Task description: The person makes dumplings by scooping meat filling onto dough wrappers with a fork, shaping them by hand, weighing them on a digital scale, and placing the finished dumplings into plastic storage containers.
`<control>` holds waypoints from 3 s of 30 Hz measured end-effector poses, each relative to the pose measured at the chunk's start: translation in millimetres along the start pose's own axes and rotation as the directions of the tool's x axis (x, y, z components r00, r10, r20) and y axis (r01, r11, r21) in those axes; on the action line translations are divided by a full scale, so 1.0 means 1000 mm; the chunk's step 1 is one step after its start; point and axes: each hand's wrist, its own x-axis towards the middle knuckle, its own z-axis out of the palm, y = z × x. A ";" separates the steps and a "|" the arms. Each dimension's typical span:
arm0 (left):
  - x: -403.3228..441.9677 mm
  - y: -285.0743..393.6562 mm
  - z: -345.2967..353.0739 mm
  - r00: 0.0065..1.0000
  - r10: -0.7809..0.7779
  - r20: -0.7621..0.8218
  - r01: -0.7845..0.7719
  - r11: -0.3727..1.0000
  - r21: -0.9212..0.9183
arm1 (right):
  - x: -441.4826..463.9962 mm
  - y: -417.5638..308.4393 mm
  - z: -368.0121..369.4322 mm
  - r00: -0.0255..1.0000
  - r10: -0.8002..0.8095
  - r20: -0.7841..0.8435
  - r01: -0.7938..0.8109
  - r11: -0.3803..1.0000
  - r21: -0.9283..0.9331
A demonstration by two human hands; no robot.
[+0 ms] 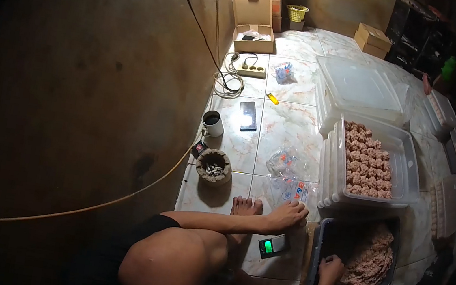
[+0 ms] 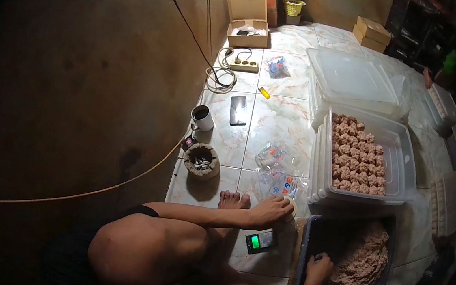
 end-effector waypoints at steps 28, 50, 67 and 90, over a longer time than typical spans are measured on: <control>0.045 -0.044 -0.092 0.914 -0.301 0.273 0.318 0.112 -0.941 | -0.066 -0.002 -0.053 0.930 -0.084 -0.357 0.152 0.974 0.167; 0.045 0.071 -0.053 0.605 -0.282 0.745 0.572 -0.497 -0.652 | -0.039 0.023 -0.036 0.959 0.247 -0.137 -0.277 0.918 -0.283; 0.038 0.055 -0.053 0.680 -0.257 0.686 0.530 -0.474 -0.703 | -0.040 0.007 -0.096 0.949 0.208 -0.237 -0.241 0.964 -0.117; 0.044 0.086 -0.042 0.821 -0.041 0.569 0.511 -0.389 -0.766 | -0.092 -0.090 -0.143 0.994 -0.112 -0.017 0.103 0.826 0.554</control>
